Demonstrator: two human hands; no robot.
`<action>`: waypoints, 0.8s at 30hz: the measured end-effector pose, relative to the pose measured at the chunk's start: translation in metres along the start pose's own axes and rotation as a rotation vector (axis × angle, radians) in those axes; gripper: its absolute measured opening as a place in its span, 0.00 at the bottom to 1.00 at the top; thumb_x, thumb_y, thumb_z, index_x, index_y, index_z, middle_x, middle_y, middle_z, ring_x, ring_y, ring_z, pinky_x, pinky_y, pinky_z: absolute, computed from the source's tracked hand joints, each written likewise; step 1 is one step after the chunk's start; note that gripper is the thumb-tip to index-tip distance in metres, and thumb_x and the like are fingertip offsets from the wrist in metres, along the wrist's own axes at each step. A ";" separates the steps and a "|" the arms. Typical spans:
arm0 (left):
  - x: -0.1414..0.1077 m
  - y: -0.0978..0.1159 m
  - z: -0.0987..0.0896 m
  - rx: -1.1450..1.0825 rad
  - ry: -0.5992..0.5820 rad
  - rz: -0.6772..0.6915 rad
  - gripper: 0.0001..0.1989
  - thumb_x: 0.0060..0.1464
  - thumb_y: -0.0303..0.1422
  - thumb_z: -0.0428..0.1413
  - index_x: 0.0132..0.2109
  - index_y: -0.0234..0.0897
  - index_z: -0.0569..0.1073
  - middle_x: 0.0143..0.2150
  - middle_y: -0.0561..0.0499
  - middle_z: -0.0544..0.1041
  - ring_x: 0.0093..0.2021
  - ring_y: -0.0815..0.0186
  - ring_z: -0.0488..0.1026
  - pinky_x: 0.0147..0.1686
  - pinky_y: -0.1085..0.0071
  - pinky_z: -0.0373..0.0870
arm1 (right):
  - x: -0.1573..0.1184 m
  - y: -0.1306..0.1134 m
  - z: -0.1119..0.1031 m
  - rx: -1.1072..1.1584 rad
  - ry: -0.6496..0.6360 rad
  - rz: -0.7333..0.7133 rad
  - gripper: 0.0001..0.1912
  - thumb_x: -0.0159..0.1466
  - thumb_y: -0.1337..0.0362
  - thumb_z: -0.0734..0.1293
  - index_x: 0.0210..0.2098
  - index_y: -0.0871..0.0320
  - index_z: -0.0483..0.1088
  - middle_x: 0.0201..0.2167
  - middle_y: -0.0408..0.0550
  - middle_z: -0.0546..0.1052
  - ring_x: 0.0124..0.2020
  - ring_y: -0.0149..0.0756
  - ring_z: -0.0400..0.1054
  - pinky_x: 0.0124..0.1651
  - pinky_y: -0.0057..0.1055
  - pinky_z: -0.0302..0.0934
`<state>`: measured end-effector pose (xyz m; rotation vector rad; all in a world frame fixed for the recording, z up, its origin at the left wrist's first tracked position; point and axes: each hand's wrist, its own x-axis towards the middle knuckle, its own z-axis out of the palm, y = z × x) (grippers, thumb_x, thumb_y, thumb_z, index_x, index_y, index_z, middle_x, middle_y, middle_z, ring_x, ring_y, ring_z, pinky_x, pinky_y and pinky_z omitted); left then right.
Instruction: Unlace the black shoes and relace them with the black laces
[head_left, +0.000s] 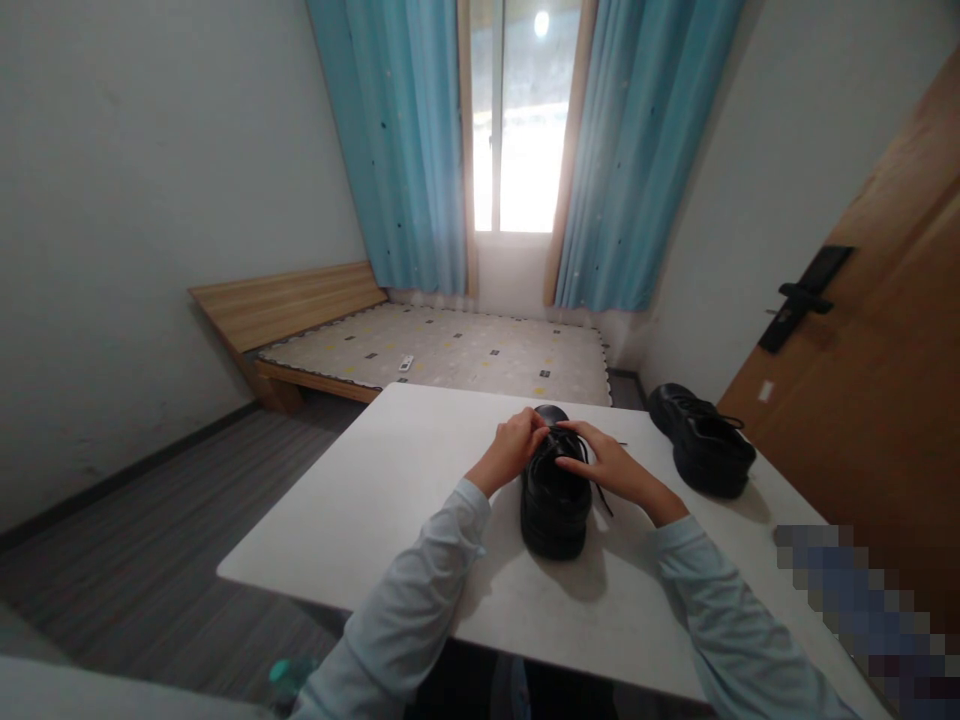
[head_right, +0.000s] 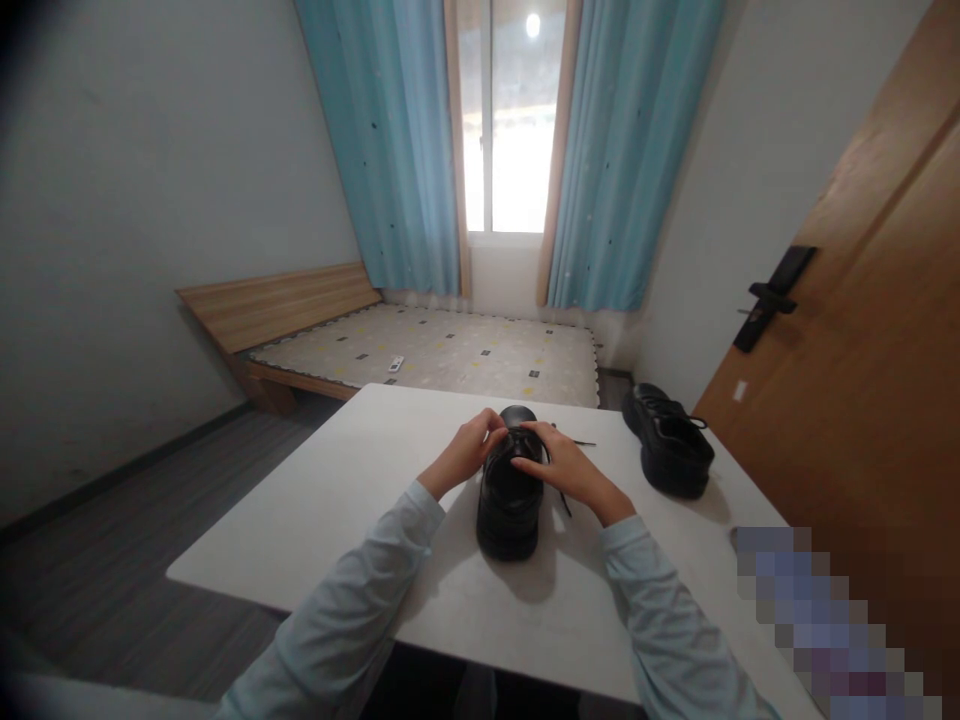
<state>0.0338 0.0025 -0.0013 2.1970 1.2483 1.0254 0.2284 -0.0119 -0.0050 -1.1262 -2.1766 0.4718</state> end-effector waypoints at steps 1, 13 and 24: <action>0.000 0.001 0.000 0.005 0.002 -0.005 0.03 0.57 0.31 0.49 0.37 0.37 0.64 0.34 0.50 0.73 0.36 0.66 0.70 0.40 0.67 0.67 | 0.000 0.001 0.000 -0.002 -0.003 0.001 0.28 0.57 0.53 0.67 0.54 0.54 0.63 0.52 0.53 0.71 0.53 0.44 0.65 0.56 0.45 0.59; 0.000 0.003 0.003 -0.001 0.027 -0.028 0.03 0.59 0.32 0.47 0.38 0.37 0.63 0.35 0.49 0.73 0.37 0.64 0.70 0.40 0.66 0.67 | 0.000 0.001 0.001 -0.004 -0.003 0.013 0.29 0.57 0.52 0.67 0.55 0.55 0.62 0.53 0.53 0.70 0.54 0.45 0.64 0.58 0.45 0.57; 0.000 0.002 0.005 -0.090 0.043 -0.050 0.04 0.59 0.32 0.47 0.37 0.37 0.63 0.34 0.50 0.73 0.36 0.65 0.71 0.38 0.69 0.65 | 0.000 0.001 0.002 0.012 0.006 0.004 0.29 0.57 0.52 0.67 0.56 0.53 0.61 0.53 0.53 0.69 0.54 0.46 0.64 0.58 0.46 0.57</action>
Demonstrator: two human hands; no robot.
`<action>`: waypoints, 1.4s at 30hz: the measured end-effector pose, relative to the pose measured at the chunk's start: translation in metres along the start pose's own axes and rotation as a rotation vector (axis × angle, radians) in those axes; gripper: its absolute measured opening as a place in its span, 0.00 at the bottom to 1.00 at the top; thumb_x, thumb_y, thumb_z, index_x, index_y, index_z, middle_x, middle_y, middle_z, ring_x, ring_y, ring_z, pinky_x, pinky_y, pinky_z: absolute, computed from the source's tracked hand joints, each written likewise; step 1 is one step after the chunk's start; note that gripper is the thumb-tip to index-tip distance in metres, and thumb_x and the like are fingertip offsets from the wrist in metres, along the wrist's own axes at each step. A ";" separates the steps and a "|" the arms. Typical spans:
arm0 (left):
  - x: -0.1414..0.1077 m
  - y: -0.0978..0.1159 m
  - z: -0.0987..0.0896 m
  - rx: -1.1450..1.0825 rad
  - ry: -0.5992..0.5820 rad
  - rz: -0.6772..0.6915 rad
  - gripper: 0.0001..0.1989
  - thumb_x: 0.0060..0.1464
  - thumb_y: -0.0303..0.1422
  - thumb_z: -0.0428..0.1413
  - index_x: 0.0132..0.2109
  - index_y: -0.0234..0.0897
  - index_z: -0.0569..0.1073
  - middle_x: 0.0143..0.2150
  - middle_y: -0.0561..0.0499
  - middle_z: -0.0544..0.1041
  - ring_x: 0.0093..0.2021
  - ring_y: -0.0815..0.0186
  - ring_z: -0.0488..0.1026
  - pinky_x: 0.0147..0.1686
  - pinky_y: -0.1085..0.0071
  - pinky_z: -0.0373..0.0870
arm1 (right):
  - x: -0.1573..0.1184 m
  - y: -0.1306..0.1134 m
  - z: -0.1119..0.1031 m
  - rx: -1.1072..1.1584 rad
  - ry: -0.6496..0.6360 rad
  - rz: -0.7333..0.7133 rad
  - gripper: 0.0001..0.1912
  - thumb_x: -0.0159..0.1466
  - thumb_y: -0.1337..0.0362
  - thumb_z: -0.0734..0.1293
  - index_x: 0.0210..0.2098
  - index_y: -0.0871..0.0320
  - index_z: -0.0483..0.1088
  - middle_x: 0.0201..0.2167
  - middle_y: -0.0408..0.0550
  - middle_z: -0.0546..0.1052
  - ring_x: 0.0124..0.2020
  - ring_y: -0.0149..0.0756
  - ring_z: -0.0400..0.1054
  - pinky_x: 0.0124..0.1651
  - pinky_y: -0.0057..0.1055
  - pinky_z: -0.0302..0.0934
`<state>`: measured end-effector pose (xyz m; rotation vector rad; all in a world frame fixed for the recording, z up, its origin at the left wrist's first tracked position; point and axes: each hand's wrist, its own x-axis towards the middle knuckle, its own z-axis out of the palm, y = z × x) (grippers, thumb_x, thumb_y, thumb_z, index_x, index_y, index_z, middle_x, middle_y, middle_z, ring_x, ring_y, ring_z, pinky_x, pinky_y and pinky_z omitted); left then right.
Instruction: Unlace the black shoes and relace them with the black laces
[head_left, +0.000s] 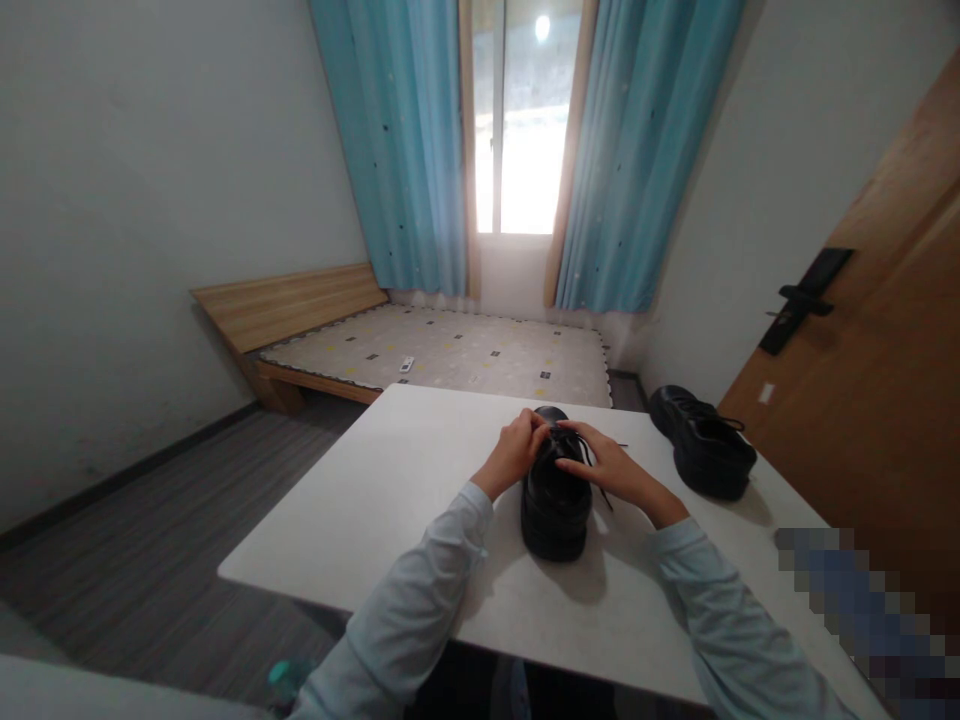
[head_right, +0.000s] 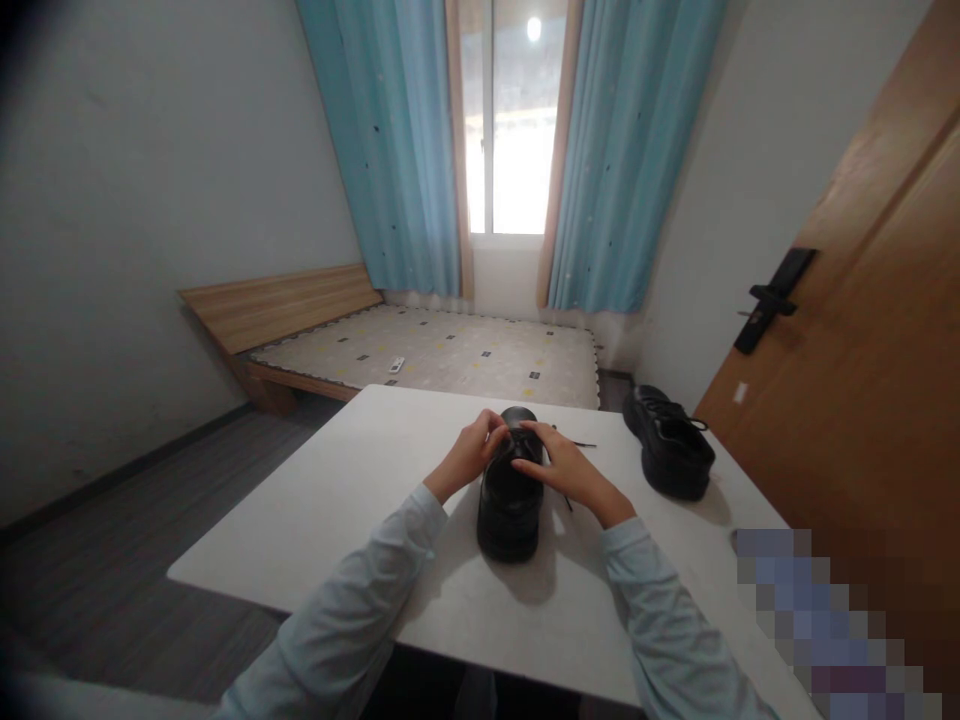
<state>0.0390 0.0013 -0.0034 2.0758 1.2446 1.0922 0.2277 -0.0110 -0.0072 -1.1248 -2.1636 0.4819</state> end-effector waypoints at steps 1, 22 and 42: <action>0.000 -0.001 0.000 -0.020 0.002 -0.003 0.04 0.59 0.33 0.46 0.36 0.37 0.63 0.34 0.50 0.73 0.35 0.65 0.71 0.38 0.69 0.65 | 0.000 0.000 0.000 -0.002 -0.001 -0.001 0.29 0.57 0.52 0.67 0.56 0.53 0.61 0.53 0.53 0.70 0.54 0.46 0.64 0.58 0.46 0.57; 0.003 -0.013 -0.009 -0.332 -0.154 -0.045 0.10 0.47 0.24 0.54 0.38 0.35 0.63 0.30 0.56 0.66 0.29 0.72 0.64 0.31 0.74 0.60 | -0.001 0.003 -0.001 -0.007 -0.024 0.005 0.28 0.57 0.53 0.66 0.55 0.55 0.62 0.52 0.53 0.69 0.54 0.45 0.64 0.58 0.45 0.57; 0.006 -0.015 -0.021 -0.295 0.026 0.026 0.09 0.45 0.28 0.58 0.34 0.35 0.65 0.32 0.54 0.70 0.30 0.72 0.67 0.30 0.76 0.64 | -0.002 0.001 -0.003 0.026 -0.029 0.039 0.29 0.57 0.53 0.67 0.55 0.55 0.61 0.53 0.52 0.69 0.55 0.44 0.63 0.58 0.44 0.55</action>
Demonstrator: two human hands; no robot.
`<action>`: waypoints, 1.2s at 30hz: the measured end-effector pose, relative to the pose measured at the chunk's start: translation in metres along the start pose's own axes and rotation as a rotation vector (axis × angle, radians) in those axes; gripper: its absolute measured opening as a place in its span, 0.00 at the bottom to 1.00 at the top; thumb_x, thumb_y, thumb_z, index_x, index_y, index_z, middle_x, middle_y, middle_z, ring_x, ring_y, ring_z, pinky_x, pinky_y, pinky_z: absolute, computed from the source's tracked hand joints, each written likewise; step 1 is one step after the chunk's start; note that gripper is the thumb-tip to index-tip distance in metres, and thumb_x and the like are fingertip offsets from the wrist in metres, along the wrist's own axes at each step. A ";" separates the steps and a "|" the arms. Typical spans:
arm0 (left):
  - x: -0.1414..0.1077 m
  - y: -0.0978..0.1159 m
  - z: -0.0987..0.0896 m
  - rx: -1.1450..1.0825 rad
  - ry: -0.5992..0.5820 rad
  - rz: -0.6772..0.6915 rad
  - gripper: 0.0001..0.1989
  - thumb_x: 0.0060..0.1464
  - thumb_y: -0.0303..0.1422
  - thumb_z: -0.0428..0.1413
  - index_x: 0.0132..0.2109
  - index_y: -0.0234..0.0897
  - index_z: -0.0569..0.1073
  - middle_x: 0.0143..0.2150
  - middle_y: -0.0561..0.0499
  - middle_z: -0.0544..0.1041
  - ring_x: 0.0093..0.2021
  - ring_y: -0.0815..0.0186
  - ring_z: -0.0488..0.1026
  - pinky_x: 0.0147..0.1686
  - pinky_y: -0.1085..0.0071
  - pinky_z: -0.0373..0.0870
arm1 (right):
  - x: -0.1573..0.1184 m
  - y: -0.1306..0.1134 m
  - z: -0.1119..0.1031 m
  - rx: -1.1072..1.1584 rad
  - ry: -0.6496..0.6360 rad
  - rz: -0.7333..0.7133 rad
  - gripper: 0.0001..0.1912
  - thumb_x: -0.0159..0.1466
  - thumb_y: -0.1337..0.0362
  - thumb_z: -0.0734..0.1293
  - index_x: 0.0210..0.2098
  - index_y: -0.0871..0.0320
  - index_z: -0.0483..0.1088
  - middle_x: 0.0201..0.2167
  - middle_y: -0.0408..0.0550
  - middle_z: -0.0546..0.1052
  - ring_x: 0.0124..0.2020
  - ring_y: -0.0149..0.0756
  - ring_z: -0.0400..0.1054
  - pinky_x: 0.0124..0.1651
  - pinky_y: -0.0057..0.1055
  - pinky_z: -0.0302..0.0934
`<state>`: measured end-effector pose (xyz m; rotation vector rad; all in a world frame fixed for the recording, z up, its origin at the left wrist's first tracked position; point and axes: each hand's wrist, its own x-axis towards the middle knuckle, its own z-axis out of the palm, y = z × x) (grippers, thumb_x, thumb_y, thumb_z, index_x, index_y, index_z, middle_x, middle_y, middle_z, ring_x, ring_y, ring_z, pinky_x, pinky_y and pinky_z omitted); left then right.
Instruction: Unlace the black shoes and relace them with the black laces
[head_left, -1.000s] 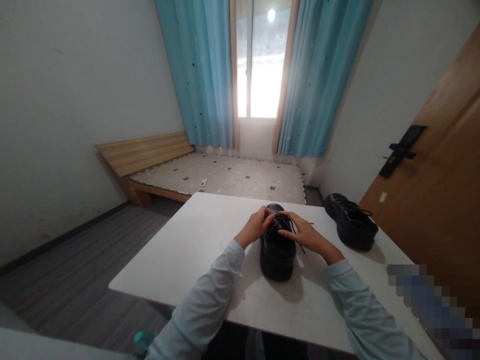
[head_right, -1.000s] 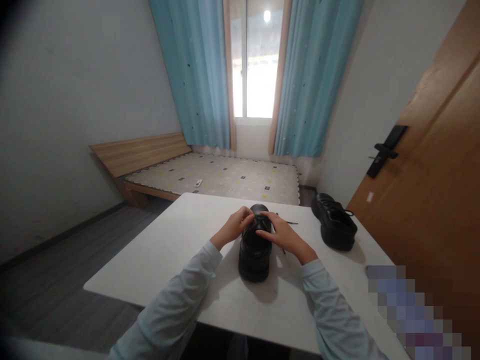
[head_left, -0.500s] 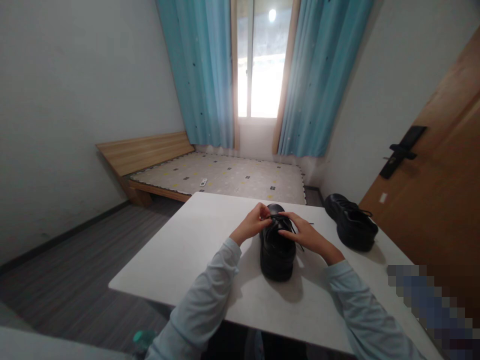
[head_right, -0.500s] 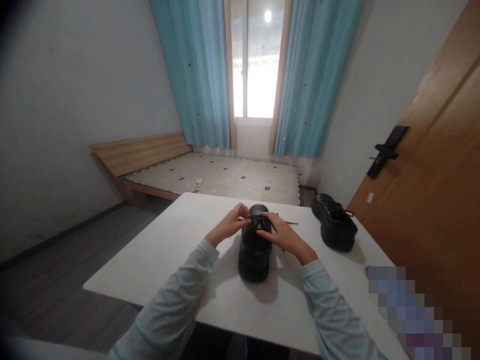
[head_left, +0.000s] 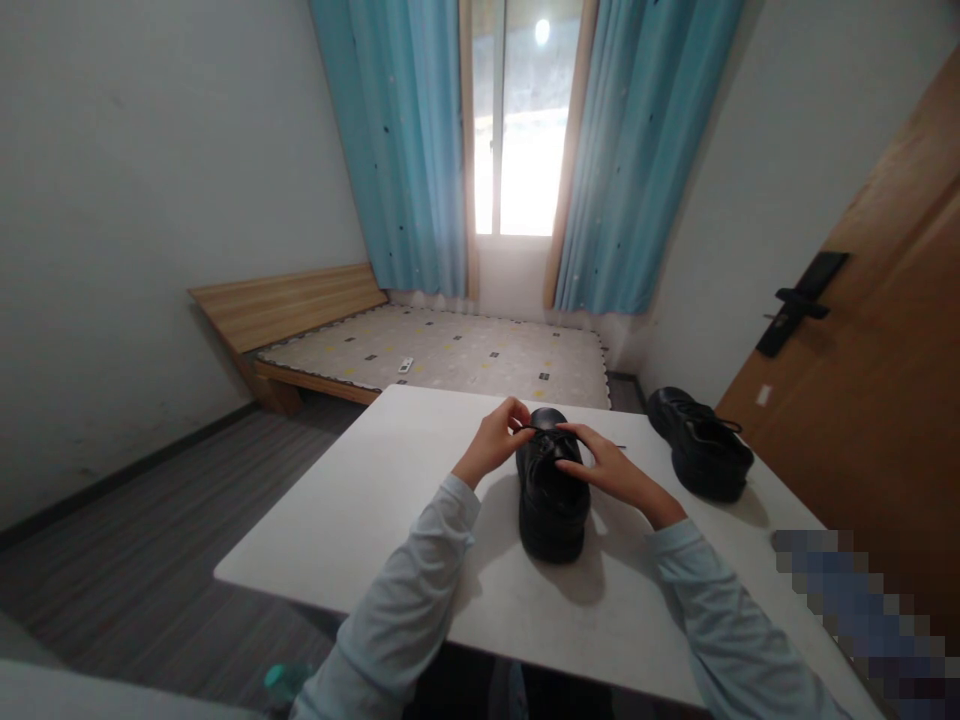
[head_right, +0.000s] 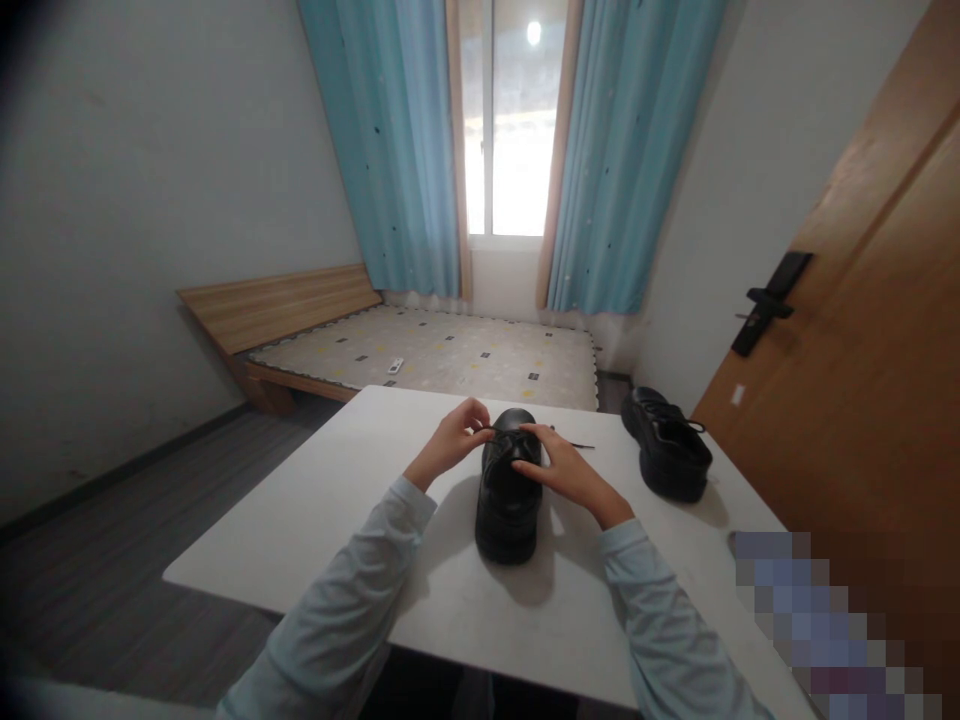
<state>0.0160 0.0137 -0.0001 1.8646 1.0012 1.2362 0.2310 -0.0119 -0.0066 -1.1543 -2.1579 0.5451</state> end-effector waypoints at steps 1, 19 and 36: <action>0.000 0.001 -0.002 0.049 -0.014 0.013 0.09 0.45 0.29 0.59 0.34 0.36 0.67 0.33 0.54 0.71 0.31 0.72 0.68 0.31 0.75 0.64 | 0.000 0.000 0.000 0.009 0.001 0.003 0.29 0.57 0.53 0.67 0.55 0.54 0.61 0.53 0.52 0.69 0.55 0.44 0.63 0.59 0.44 0.55; 0.001 -0.007 -0.016 0.269 -0.097 0.000 0.07 0.47 0.35 0.60 0.31 0.36 0.78 0.31 0.48 0.77 0.34 0.65 0.72 0.38 0.70 0.67 | -0.005 0.016 -0.007 0.075 -0.073 0.078 0.37 0.54 0.47 0.68 0.58 0.55 0.58 0.59 0.55 0.63 0.61 0.45 0.55 0.64 0.46 0.48; -0.002 0.004 -0.014 -0.590 -0.051 -0.266 0.14 0.51 0.40 0.56 0.37 0.34 0.64 0.33 0.49 0.76 0.36 0.67 0.75 0.42 0.60 0.72 | -0.007 0.016 -0.007 0.054 -0.054 0.079 0.36 0.53 0.46 0.68 0.57 0.53 0.59 0.59 0.54 0.63 0.61 0.47 0.57 0.63 0.48 0.48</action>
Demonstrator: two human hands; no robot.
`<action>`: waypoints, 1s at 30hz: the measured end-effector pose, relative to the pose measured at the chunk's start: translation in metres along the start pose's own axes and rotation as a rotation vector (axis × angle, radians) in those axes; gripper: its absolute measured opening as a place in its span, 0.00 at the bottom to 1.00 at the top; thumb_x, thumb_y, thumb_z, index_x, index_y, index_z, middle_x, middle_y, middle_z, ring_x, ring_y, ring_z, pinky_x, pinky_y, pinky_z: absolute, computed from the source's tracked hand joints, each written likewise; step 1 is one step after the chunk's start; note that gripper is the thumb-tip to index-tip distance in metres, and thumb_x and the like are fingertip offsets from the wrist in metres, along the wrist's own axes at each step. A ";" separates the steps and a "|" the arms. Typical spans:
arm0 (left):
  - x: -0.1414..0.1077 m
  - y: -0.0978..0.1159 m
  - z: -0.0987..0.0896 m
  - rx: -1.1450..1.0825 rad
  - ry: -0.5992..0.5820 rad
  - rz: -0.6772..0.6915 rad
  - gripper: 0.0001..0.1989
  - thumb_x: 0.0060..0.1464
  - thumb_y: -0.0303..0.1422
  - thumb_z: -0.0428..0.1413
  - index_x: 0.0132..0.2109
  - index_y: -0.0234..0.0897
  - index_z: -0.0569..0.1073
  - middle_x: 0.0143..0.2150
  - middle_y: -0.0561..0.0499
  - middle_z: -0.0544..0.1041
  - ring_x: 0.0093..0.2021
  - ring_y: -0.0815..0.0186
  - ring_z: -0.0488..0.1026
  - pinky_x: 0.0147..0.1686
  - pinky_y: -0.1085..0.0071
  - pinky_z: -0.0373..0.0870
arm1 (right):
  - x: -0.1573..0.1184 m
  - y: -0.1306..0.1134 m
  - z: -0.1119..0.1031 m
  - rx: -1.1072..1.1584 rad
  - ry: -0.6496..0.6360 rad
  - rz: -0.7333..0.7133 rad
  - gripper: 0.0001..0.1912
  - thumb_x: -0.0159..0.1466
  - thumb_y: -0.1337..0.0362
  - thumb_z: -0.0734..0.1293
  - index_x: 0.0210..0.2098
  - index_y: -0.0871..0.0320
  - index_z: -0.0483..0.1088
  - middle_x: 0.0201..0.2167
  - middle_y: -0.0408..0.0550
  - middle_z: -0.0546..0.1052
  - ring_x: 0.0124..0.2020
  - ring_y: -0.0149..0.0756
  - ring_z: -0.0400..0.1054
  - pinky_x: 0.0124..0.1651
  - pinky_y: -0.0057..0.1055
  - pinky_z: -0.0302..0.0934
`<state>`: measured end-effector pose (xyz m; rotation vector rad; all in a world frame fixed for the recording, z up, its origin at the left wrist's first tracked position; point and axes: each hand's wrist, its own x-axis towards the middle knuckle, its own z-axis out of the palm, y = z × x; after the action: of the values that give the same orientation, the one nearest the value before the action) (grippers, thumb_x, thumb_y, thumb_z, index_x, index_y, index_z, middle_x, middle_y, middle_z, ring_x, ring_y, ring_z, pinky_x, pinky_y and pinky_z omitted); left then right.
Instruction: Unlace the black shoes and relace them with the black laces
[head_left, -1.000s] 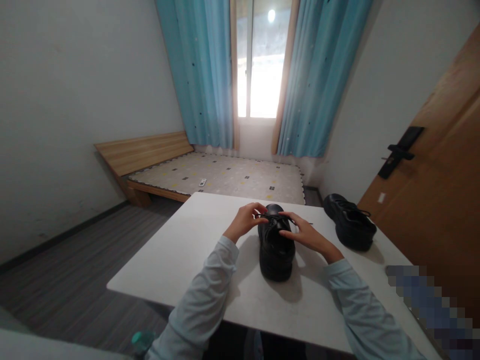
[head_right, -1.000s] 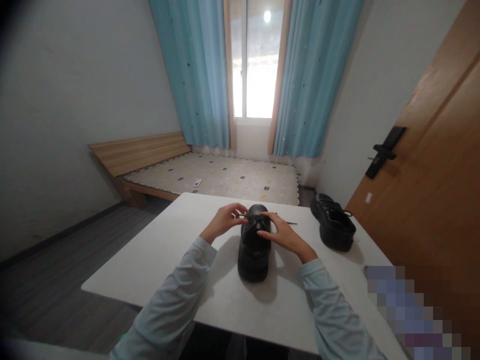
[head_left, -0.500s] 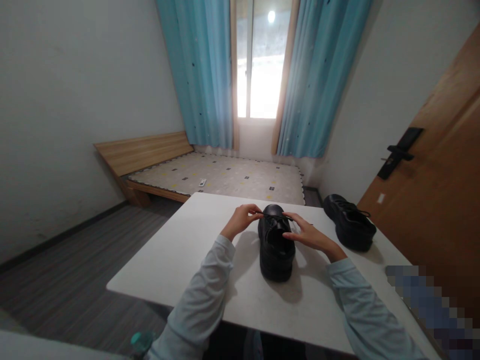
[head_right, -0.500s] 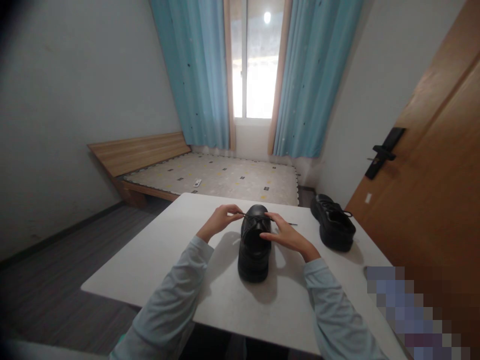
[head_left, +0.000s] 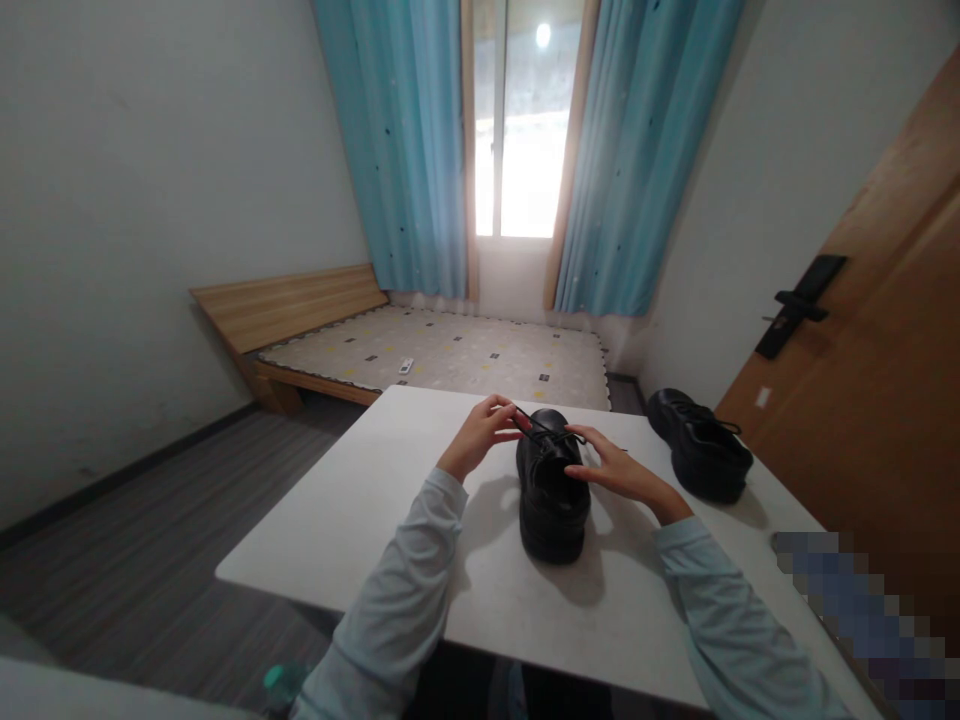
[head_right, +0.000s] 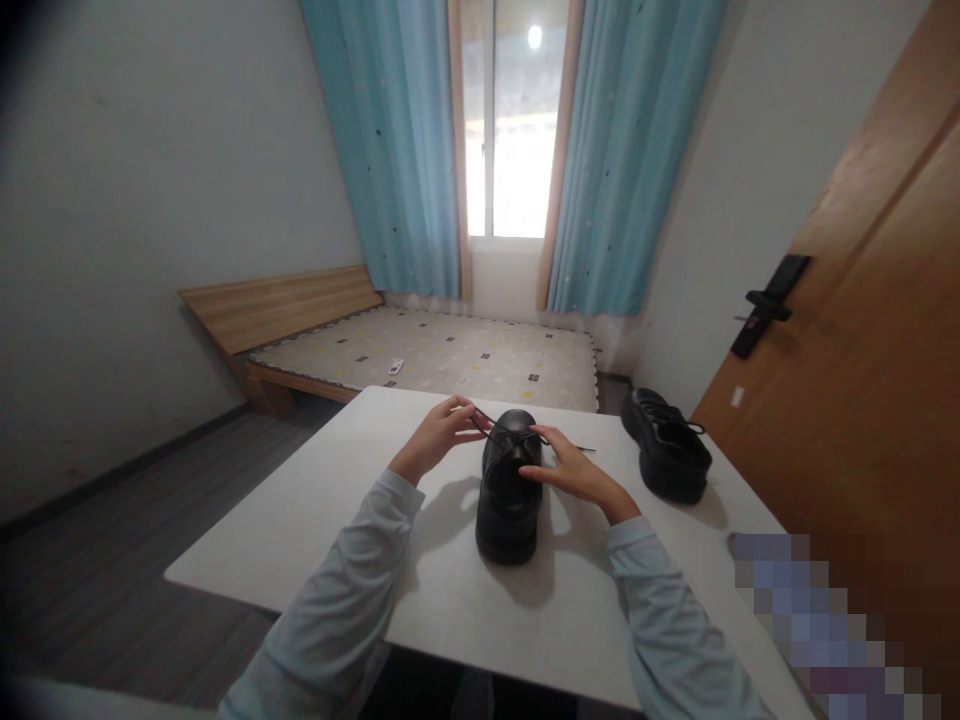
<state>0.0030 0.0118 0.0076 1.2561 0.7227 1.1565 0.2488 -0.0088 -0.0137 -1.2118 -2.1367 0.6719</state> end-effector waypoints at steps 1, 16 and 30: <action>0.001 -0.001 0.000 -0.006 0.004 0.002 0.14 0.51 0.40 0.56 0.37 0.35 0.63 0.31 0.51 0.75 0.34 0.67 0.75 0.41 0.61 0.72 | 0.000 0.000 0.000 0.006 -0.004 0.004 0.36 0.53 0.46 0.68 0.57 0.53 0.59 0.59 0.54 0.63 0.61 0.47 0.56 0.63 0.48 0.48; 0.005 -0.002 0.002 0.101 0.152 0.074 0.14 0.46 0.40 0.58 0.32 0.34 0.66 0.22 0.59 0.62 0.21 0.77 0.60 0.21 0.78 0.62 | 0.002 0.008 0.002 0.013 0.005 -0.030 0.36 0.54 0.47 0.68 0.58 0.52 0.59 0.58 0.53 0.63 0.61 0.47 0.56 0.64 0.49 0.47; 0.008 0.000 -0.001 0.464 0.292 0.241 0.12 0.49 0.40 0.56 0.32 0.33 0.71 0.24 0.55 0.67 0.24 0.73 0.62 0.24 0.76 0.60 | 0.002 0.000 -0.001 0.009 -0.030 0.001 0.36 0.54 0.48 0.68 0.58 0.54 0.58 0.59 0.55 0.62 0.59 0.46 0.58 0.61 0.47 0.53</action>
<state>0.0043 0.0193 0.0085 1.6103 1.1263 1.4393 0.2482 -0.0069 -0.0123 -1.2048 -2.1553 0.7039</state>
